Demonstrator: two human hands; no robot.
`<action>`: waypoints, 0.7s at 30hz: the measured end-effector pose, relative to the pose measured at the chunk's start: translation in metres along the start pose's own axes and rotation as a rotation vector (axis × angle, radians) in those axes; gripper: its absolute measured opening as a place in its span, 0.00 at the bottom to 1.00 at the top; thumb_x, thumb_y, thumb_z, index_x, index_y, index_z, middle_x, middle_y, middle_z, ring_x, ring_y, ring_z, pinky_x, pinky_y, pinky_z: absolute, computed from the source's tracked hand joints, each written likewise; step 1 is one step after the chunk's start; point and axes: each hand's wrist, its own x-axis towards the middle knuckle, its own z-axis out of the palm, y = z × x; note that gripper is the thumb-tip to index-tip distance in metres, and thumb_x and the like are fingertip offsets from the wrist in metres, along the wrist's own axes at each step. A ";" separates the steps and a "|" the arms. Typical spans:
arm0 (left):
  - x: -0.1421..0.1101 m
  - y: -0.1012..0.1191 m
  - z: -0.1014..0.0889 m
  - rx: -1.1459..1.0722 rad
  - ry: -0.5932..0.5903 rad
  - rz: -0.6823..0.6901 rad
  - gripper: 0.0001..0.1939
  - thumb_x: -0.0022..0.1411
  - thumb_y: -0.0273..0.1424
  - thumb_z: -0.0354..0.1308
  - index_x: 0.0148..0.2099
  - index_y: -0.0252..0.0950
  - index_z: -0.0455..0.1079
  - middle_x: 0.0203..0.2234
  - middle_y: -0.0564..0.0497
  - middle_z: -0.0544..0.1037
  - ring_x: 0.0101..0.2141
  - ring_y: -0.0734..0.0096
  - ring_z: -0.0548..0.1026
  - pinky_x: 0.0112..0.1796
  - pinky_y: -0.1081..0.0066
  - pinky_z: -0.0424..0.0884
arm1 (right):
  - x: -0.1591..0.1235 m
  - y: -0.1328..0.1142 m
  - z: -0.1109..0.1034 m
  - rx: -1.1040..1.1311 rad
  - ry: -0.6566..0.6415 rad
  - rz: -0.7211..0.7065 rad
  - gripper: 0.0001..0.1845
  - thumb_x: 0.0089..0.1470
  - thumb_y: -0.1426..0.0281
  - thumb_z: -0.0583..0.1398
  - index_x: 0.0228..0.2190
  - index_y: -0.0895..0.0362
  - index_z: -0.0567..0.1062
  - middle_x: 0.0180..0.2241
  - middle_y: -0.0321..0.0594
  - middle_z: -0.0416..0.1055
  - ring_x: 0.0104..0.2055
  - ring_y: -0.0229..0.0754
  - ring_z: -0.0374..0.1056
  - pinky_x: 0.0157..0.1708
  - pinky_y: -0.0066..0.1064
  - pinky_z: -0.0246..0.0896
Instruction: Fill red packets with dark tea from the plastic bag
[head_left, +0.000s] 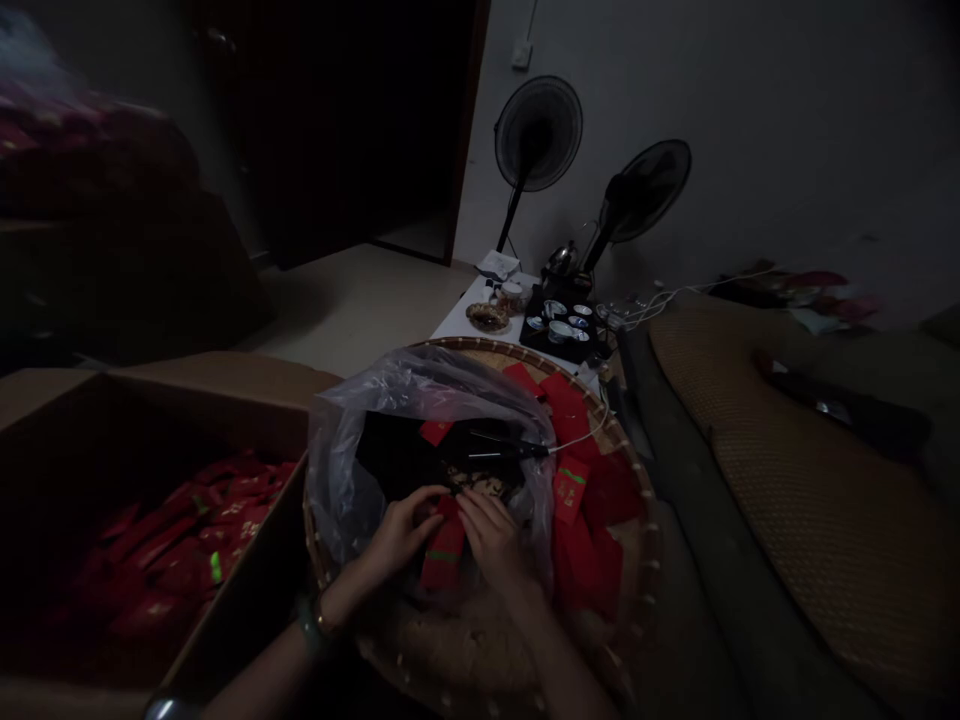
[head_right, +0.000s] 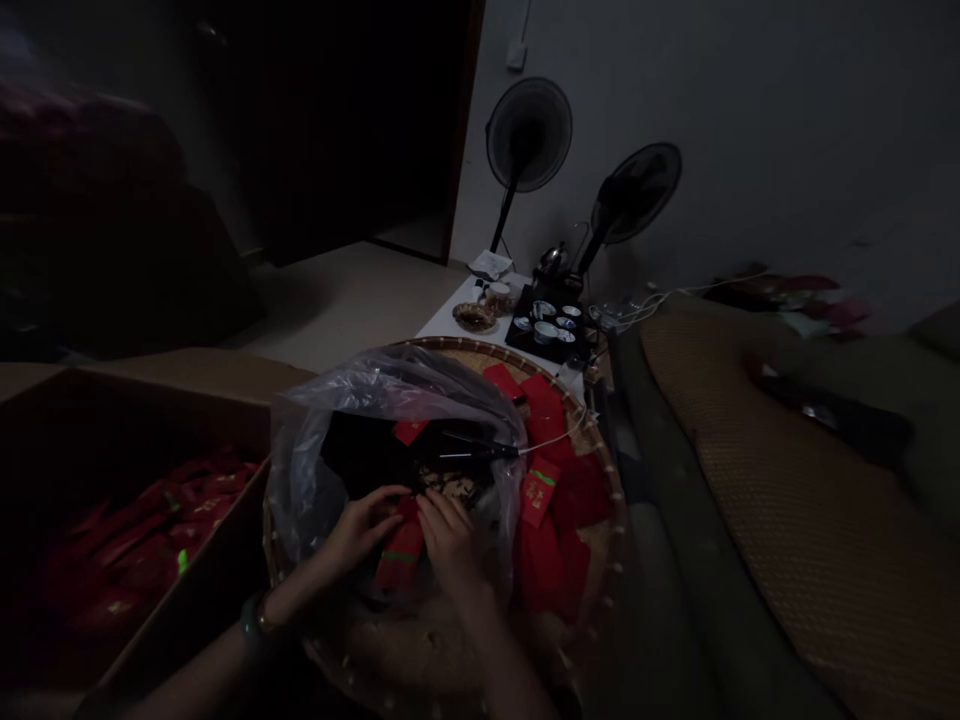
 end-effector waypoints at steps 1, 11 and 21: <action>0.000 0.001 0.000 0.010 -0.003 0.007 0.18 0.57 0.31 0.53 0.51 0.35 0.64 0.31 0.51 0.75 0.32 0.73 0.73 0.35 0.75 0.68 | 0.000 0.000 0.000 0.014 0.002 0.007 0.14 0.58 0.73 0.52 0.43 0.58 0.73 0.41 0.44 0.72 0.43 0.40 0.66 0.43 0.35 0.65; -0.001 0.006 0.002 -0.020 -0.042 -0.008 0.18 0.57 0.33 0.53 0.50 0.34 0.65 0.30 0.50 0.75 0.31 0.73 0.72 0.34 0.75 0.68 | 0.000 0.000 -0.002 0.014 0.002 0.046 0.12 0.56 0.75 0.54 0.40 0.55 0.74 0.34 0.42 0.70 0.40 0.39 0.64 0.39 0.32 0.64; -0.001 0.009 0.004 -0.094 -0.073 -0.060 0.20 0.56 0.34 0.54 0.50 0.32 0.64 0.28 0.51 0.73 0.29 0.74 0.70 0.33 0.74 0.66 | -0.003 0.005 -0.002 0.045 -0.023 0.004 0.11 0.57 0.76 0.53 0.38 0.57 0.74 0.33 0.40 0.71 0.39 0.39 0.64 0.42 0.34 0.62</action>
